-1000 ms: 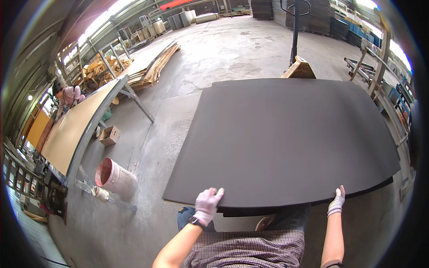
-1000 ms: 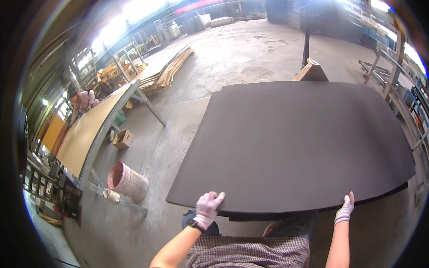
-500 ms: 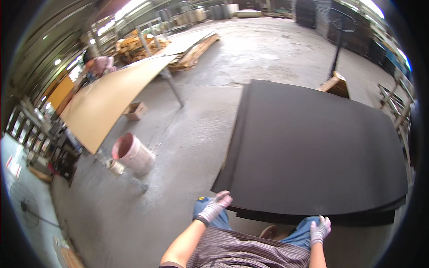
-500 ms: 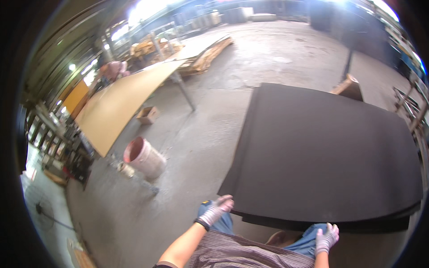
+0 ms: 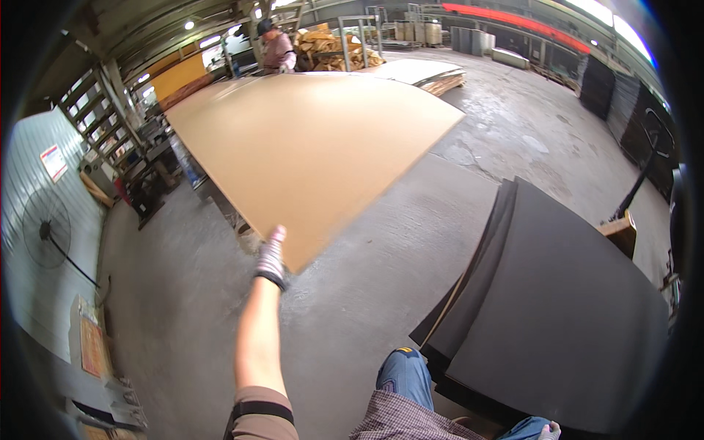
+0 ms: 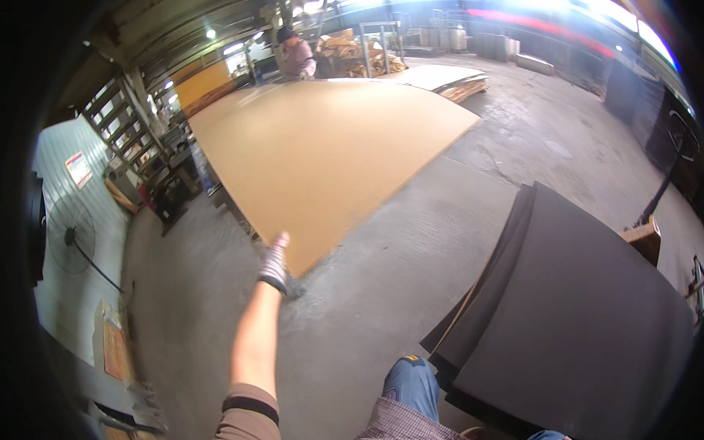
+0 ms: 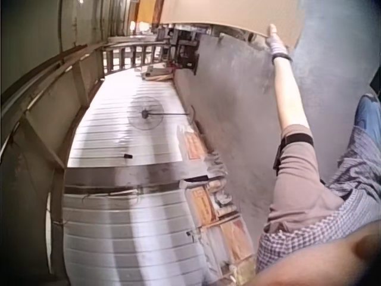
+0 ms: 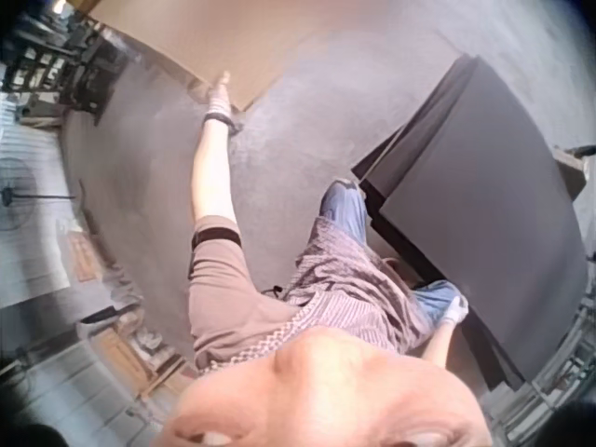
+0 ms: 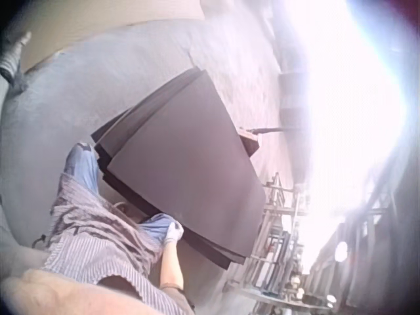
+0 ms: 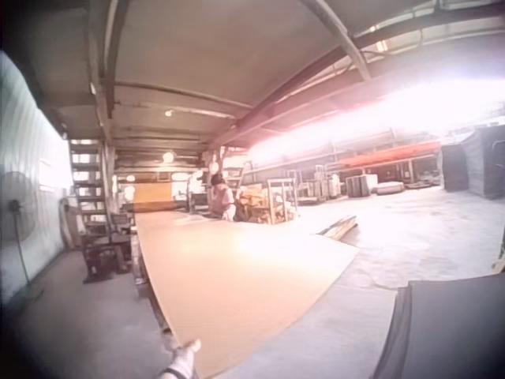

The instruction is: Moving large cardboard and foam-like sheets between industrial tables and pallet stacks.

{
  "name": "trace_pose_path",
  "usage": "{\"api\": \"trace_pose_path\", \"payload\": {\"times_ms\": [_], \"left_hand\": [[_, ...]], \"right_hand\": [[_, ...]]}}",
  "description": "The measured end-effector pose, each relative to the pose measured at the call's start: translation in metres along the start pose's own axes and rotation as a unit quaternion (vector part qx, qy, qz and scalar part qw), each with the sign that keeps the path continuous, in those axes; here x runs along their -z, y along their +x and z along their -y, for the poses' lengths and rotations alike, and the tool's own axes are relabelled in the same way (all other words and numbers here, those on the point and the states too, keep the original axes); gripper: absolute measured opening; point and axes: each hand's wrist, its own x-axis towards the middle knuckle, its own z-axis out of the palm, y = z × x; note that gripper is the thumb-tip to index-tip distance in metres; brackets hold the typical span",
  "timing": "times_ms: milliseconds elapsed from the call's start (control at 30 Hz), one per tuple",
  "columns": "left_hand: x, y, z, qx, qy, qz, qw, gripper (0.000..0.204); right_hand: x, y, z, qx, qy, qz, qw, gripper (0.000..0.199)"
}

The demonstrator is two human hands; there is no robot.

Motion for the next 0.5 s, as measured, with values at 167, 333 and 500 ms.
{"api": "trace_pose_path", "payload": {"times_ms": [167, 333, 500], "left_hand": [[0.049, -0.099, 0.161, 0.084, 0.013, -0.047, 0.995, 0.028], [0.186, -0.240, 0.285, 0.310, 0.157, -0.054, 0.936, 0.040], [0.235, -0.261, 0.243, 0.287, 0.100, -0.001, 0.953, 0.070]], "right_hand": [[0.018, 0.010, 0.094, -0.164, 0.035, 0.076, 0.983, 0.021], [-0.002, 0.013, 0.091, -0.097, 0.064, 0.115, 0.987, 0.023], [-0.003, 0.054, 0.118, -0.131, 0.178, 0.130, 0.967, 0.027]]}}
